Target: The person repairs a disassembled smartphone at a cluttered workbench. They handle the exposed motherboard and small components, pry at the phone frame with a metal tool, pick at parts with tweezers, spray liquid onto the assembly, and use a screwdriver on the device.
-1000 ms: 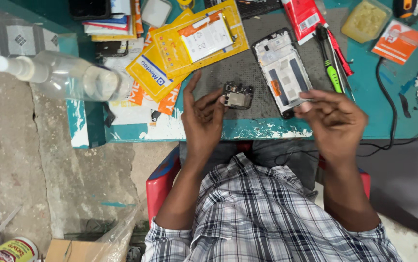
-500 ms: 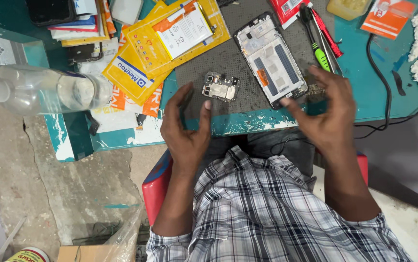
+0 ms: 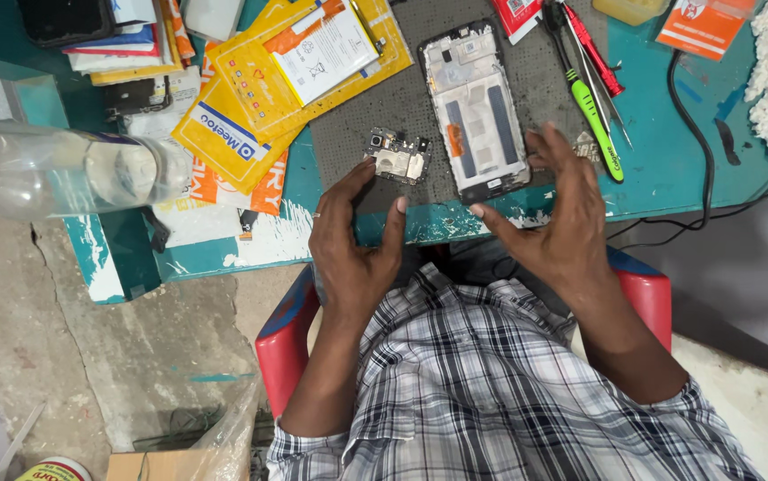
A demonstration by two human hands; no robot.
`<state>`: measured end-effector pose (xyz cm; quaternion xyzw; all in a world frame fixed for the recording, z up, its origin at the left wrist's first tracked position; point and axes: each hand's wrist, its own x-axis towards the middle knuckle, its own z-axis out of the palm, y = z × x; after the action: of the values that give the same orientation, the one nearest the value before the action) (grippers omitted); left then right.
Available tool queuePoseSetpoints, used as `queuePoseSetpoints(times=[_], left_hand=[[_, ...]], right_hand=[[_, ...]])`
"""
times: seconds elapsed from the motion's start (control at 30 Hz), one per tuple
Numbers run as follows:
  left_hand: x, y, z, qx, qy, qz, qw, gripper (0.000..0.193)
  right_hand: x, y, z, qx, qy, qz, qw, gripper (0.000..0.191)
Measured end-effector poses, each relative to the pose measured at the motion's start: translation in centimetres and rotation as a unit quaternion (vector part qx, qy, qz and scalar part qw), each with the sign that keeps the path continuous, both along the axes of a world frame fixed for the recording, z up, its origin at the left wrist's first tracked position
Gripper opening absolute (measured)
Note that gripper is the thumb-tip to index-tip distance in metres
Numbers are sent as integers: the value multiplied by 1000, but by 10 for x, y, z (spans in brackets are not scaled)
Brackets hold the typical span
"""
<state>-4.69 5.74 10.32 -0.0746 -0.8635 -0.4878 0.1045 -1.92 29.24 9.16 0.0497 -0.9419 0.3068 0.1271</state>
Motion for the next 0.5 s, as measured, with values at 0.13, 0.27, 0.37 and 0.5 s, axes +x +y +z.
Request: queuePoseSetpoints(times=[0.13,0.27,0.37,0.5], left_hand=[[1,2,1,0,6,-12,1000,43],[2,3,2,2,5,-13,1000,41],[2,3,3,2,3,-13,1000,40],[1,2,6,-3,11,-12,1000,40]], right_hand=[[4,3,0,-23,14,8,1000,91],[7,9,-1,-18,34,1,999,72],[9,13,-2,-16,44,-8,999,62],[10,17,-1,-40,49,-21,998,52]])
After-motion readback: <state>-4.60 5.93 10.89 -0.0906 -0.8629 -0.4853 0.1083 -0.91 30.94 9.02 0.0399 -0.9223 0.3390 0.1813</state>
